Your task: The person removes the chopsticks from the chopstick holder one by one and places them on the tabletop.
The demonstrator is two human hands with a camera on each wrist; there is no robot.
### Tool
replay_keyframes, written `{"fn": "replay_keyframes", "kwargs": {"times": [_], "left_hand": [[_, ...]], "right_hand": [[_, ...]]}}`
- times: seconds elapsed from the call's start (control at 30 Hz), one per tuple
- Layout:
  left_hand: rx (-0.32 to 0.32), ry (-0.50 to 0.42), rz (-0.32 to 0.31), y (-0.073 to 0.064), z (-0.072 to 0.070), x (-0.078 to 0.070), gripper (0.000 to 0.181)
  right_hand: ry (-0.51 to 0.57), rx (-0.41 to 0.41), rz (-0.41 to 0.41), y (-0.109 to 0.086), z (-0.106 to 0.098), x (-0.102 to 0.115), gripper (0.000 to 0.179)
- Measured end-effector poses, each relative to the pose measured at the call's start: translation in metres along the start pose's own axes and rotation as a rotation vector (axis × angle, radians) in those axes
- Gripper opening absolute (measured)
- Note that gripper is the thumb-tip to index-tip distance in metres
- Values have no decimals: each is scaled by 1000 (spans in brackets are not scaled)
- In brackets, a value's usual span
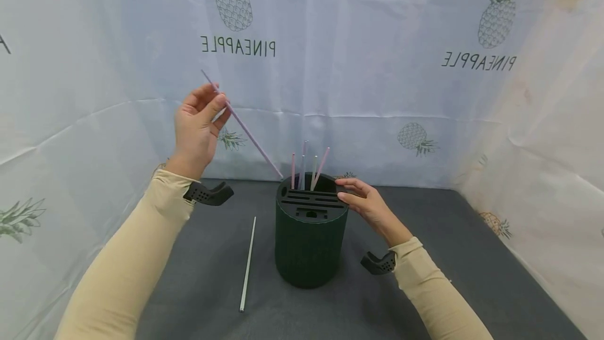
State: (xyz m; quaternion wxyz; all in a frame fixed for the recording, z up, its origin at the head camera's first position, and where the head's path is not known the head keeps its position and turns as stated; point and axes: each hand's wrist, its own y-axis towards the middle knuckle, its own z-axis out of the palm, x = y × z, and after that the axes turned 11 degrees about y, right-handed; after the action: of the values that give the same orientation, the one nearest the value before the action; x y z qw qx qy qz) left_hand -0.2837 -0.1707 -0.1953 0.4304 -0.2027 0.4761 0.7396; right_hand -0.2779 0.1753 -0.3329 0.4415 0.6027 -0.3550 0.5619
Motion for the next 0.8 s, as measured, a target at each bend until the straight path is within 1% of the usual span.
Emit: {"fn": "replay_keyframes", "kwargs": {"times": [0.07, 0.13, 0.17, 0.23, 0.33, 0.4, 0.47, 0.57, 0.67, 0.73, 0.8], "left_hand": [[-53, -12, -15, 0, -10, -6, 24], [-78, 0, -48, -1, -22, -7, 26], [-83, 20, -72, -4, -29, -5, 27], [-81, 94, -126, -9, -43, 2, 30], [-75, 215, -233, -22, -65, 22, 32], [-81, 313, -303, -31, -78, 38, 29], [-86, 391, -374, -41, -91, 56, 27], [-72, 542, -461, -58, -108, 81, 31], [-46, 684, -530, -73, -122, 103, 42], [-36, 751, -562, -81, -130, 116, 46], [-31, 791, -583, -88, -137, 127, 47]], "right_hand": [[-7, -1, 0, 1, -1, -1, 50], [-11, 2, -2, 1, -1, -1, 50], [-15, 4, -4, 1, -1, -1, 51], [-11, 1, -1, 1, -1, -1, 50], [-6, -1, 3, 0, -1, -1, 50], [-1, -8, 7, 0, -1, -1, 50], [-2, -5, 3, 0, -1, -1, 51], [-6, -3, -3, 0, -1, -1, 51], [-5, -6, 1, 0, -1, -1, 50], [-7, -6, 2, 0, -1, -2, 50], [-7, -6, 1, 0, -1, -2, 51]]}}
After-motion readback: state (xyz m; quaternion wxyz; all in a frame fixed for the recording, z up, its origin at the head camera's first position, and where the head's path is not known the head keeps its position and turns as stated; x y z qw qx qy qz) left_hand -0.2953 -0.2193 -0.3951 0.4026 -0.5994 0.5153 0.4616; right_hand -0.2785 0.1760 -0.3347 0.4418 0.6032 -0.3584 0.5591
